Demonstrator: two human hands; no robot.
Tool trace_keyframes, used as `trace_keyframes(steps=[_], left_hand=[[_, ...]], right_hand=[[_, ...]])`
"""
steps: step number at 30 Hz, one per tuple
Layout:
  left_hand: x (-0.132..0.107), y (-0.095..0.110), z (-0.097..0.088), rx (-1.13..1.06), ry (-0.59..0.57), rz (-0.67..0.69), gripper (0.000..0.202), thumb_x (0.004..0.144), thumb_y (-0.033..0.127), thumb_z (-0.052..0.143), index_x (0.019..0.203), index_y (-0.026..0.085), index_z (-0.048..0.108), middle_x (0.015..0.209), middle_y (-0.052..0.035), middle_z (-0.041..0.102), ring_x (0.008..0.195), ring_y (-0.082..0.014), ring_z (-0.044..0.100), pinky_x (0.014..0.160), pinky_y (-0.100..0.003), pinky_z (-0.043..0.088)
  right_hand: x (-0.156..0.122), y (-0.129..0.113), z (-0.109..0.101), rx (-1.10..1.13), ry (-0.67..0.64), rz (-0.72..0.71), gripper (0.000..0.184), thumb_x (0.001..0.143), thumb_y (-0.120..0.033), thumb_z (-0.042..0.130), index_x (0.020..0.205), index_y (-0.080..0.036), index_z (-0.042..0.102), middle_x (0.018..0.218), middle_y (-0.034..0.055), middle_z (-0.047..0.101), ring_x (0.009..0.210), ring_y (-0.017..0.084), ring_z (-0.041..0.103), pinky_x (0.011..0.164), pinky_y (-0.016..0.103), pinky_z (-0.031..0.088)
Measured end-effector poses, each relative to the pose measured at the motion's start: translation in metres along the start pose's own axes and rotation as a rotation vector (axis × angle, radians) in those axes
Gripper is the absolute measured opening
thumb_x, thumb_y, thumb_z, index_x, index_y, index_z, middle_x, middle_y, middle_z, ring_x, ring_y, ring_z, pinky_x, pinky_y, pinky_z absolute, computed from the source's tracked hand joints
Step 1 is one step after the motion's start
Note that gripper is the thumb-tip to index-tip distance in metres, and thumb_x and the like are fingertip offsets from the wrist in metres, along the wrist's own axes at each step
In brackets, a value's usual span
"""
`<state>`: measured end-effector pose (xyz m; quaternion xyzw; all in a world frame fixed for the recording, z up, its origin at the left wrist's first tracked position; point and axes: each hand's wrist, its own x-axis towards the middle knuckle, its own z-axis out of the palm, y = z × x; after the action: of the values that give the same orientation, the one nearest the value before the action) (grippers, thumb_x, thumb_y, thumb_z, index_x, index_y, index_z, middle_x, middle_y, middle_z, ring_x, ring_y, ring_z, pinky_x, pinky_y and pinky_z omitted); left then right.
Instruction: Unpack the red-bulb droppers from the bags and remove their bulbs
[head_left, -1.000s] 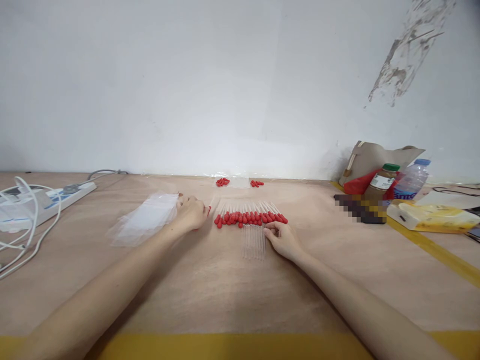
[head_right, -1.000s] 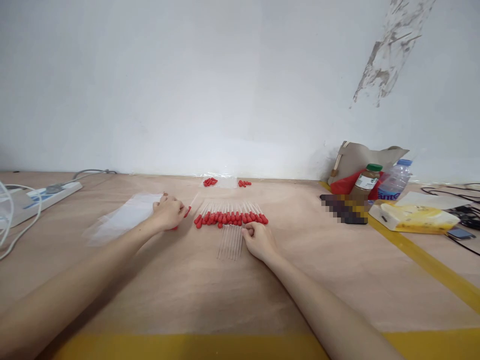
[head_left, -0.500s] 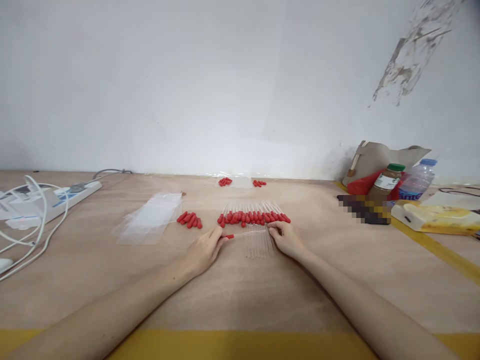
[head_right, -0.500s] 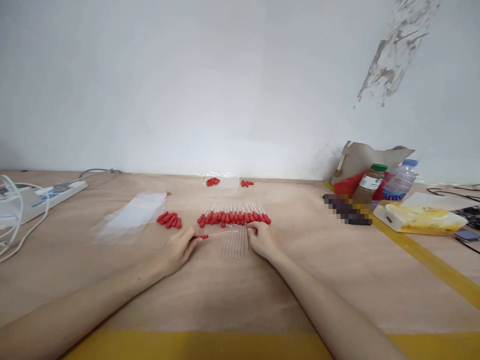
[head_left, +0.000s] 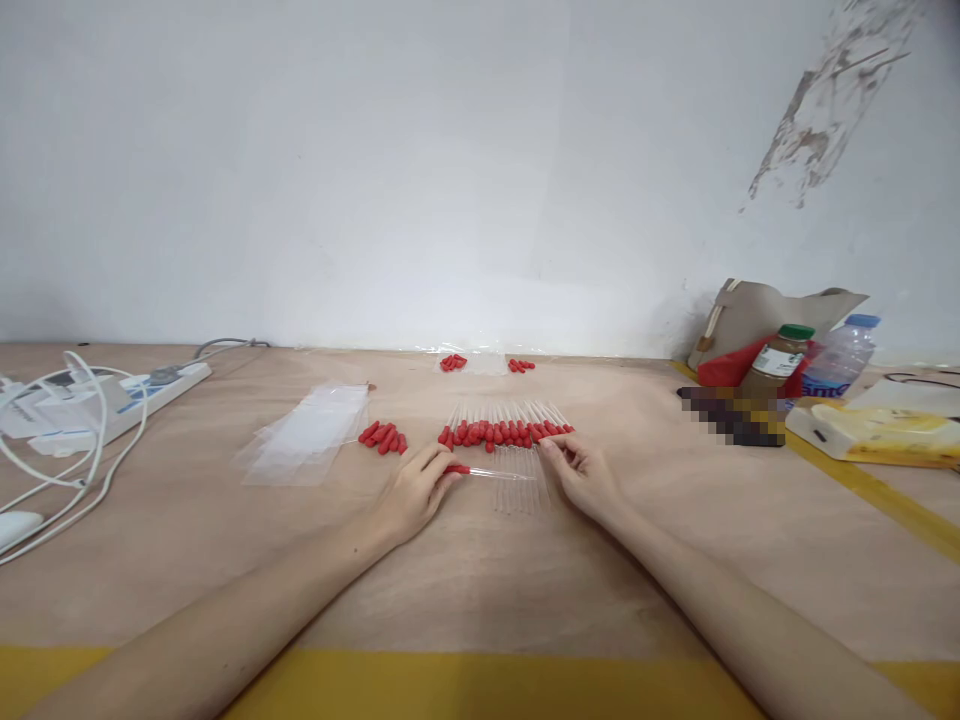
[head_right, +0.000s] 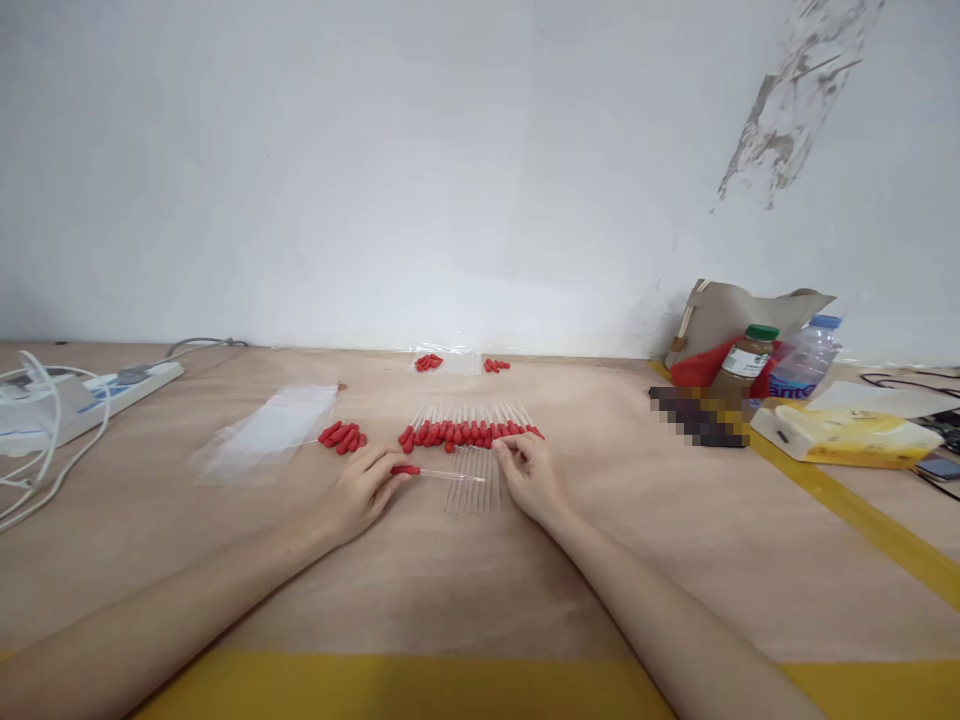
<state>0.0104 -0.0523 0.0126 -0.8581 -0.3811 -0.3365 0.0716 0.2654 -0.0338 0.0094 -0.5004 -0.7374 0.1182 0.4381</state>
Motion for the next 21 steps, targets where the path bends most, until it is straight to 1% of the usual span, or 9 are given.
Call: trace_keyframes(steps=[1, 3, 5, 7, 10, 13, 15, 21], left_hand=[[0.001, 0.001, -0.001, 0.020, 0.003, 0.011, 0.014, 0.087, 0.024, 0.044, 0.092, 0.018, 0.055, 0.088, -0.0046, 0.058, 0.082, -0.0159, 0.052, 0.073, -0.029, 0.039], [0.001, 0.004, -0.002, 0.052, 0.016, 0.039, 0.013, 0.087, 0.025, 0.046, 0.090, 0.017, 0.056, 0.085, -0.0039, 0.060, 0.079, -0.0161, 0.053, 0.071, -0.030, 0.037], [0.002, 0.008, -0.002, 0.062, 0.024, 0.070, 0.012, 0.086, 0.024, 0.046, 0.089, 0.017, 0.056, 0.084, -0.0037, 0.062, 0.077, -0.0159, 0.053, 0.070, -0.030, 0.035], [0.002, 0.011, -0.001, 0.058, 0.028, 0.103, 0.012, 0.086, 0.023, 0.047, 0.090, 0.017, 0.056, 0.084, -0.0038, 0.062, 0.078, -0.0158, 0.053, 0.070, -0.030, 0.034], [0.000, 0.013, -0.001, 0.047, 0.025, 0.161, 0.012, 0.085, 0.024, 0.049, 0.091, 0.018, 0.057, 0.082, -0.0033, 0.063, 0.076, -0.0156, 0.052, 0.070, -0.030, 0.034], [-0.002, 0.013, -0.002, 0.053, 0.013, 0.222, 0.012, 0.085, 0.025, 0.049, 0.086, 0.017, 0.058, 0.072, -0.0020, 0.061, 0.071, -0.0146, 0.050, 0.069, -0.030, 0.033], [-0.003, 0.012, -0.003, 0.071, 0.007, 0.265, 0.012, 0.085, 0.023, 0.049, 0.083, 0.017, 0.059, 0.069, -0.0018, 0.059, 0.069, -0.0141, 0.048, 0.069, -0.030, 0.033], [-0.003, 0.016, -0.007, 0.119, -0.004, 0.346, 0.017, 0.085, 0.017, 0.044, 0.078, 0.018, 0.059, 0.066, -0.0012, 0.058, 0.066, -0.0132, 0.046, 0.073, -0.032, 0.033]], right_hand=[[-0.003, -0.008, -0.002, -0.016, 0.022, -0.116, 0.031, 0.085, -0.038, 0.042, 0.088, -0.017, 0.064, 0.083, 0.0062, 0.064, 0.077, 0.016, 0.055, 0.071, 0.028, 0.040], [-0.010, -0.022, -0.002, -0.088, 0.013, -0.328, 0.025, 0.082, -0.037, 0.049, 0.093, -0.020, 0.064, 0.088, 0.0057, 0.064, 0.084, 0.017, 0.052, 0.079, 0.031, 0.035], [-0.015, -0.031, 0.001, -0.178, -0.011, -0.459, 0.023, 0.082, -0.035, 0.052, 0.097, -0.022, 0.064, 0.086, 0.0043, 0.065, 0.082, 0.016, 0.051, 0.082, 0.034, 0.030], [-0.019, -0.036, 0.008, -0.240, -0.036, -0.534, 0.021, 0.084, -0.031, 0.050, 0.099, -0.023, 0.063, 0.079, 0.0026, 0.065, 0.077, 0.015, 0.049, 0.082, 0.035, 0.027], [-0.022, -0.036, 0.015, -0.271, -0.047, -0.582, 0.020, 0.086, -0.026, 0.046, 0.095, -0.022, 0.064, 0.067, 0.0007, 0.061, 0.070, 0.013, 0.046, 0.080, 0.034, 0.026], [-0.024, -0.035, 0.015, -0.275, -0.054, -0.611, 0.021, 0.087, -0.023, 0.043, 0.083, -0.019, 0.064, 0.059, 0.0000, 0.057, 0.066, 0.012, 0.044, 0.077, 0.032, 0.026], [-0.026, -0.035, 0.012, -0.271, -0.061, -0.631, 0.022, 0.086, -0.023, 0.043, 0.078, -0.018, 0.063, 0.056, -0.0007, 0.054, 0.063, 0.011, 0.042, 0.076, 0.032, 0.026], [-0.029, -0.038, 0.005, -0.258, -0.092, -0.647, 0.021, 0.086, -0.024, 0.043, 0.076, -0.020, 0.062, 0.054, -0.0021, 0.053, 0.063, 0.011, 0.041, 0.082, 0.034, 0.025]])
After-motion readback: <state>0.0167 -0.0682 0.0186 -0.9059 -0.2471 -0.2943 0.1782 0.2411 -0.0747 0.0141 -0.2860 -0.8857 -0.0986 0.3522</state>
